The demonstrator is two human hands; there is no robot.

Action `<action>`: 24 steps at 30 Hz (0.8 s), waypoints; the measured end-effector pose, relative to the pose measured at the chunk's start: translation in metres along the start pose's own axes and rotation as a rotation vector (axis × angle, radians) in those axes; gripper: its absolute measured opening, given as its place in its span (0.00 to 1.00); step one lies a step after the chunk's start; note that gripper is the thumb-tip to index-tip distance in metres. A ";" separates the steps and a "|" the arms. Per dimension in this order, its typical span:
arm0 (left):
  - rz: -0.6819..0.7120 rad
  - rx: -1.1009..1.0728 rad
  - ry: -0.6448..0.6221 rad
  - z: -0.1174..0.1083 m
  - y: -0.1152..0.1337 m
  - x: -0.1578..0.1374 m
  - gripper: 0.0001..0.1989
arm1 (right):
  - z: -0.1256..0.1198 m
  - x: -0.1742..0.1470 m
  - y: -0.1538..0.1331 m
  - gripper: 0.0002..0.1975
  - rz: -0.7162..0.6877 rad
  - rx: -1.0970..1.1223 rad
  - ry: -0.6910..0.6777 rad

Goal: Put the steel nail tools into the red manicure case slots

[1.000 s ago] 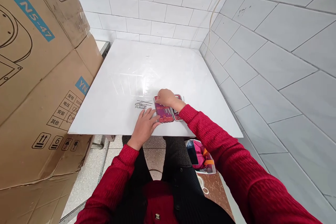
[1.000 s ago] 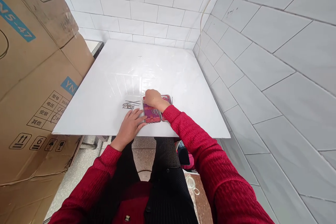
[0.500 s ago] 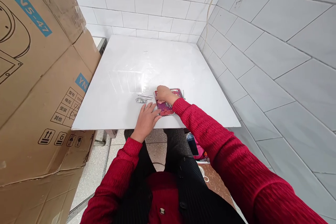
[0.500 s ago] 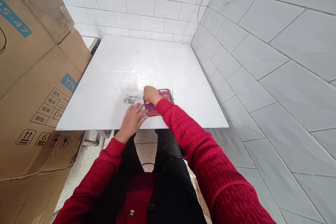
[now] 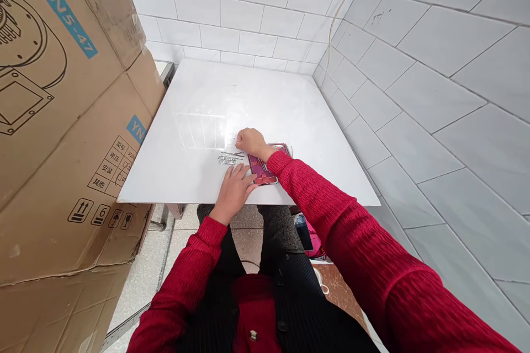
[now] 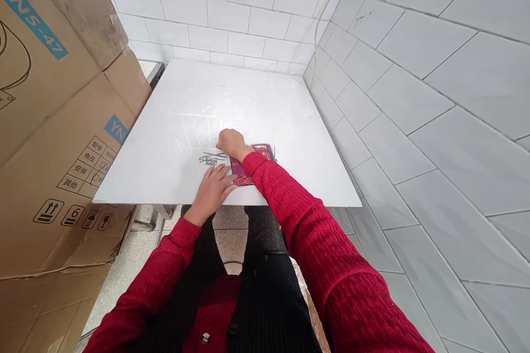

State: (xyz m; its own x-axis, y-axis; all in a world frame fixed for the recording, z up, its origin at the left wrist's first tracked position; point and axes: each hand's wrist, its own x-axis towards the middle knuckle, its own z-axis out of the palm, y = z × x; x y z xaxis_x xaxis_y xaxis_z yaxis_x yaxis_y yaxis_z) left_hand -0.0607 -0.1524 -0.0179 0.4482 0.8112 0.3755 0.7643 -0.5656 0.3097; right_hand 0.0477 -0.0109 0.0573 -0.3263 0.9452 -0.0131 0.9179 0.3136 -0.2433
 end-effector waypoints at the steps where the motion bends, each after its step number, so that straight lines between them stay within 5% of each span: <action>1: 0.000 -0.003 0.003 0.000 0.000 0.000 0.16 | 0.003 0.003 -0.006 0.10 -0.064 -0.026 -0.014; 6: 0.005 -0.012 0.005 -0.001 0.001 0.000 0.15 | 0.007 0.005 -0.017 0.10 -0.170 -0.020 -0.117; 10: 0.004 -0.015 -0.001 -0.003 0.002 0.000 0.15 | -0.009 -0.014 0.013 0.11 -0.016 0.008 -0.046; 15: 0.006 -0.030 0.018 -0.002 0.001 0.000 0.14 | -0.019 -0.046 0.050 0.13 0.198 -0.074 -0.126; 24: 0.005 -0.021 0.014 -0.002 0.001 -0.001 0.15 | -0.003 -0.050 0.033 0.10 0.203 -0.226 -0.099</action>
State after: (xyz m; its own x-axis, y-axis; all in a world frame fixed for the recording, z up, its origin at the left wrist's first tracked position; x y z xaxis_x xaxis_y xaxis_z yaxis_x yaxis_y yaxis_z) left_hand -0.0612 -0.1538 -0.0159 0.4457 0.8062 0.3890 0.7521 -0.5730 0.3257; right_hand 0.0946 -0.0474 0.0526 -0.1414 0.9806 -0.1359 0.9898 0.1421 -0.0047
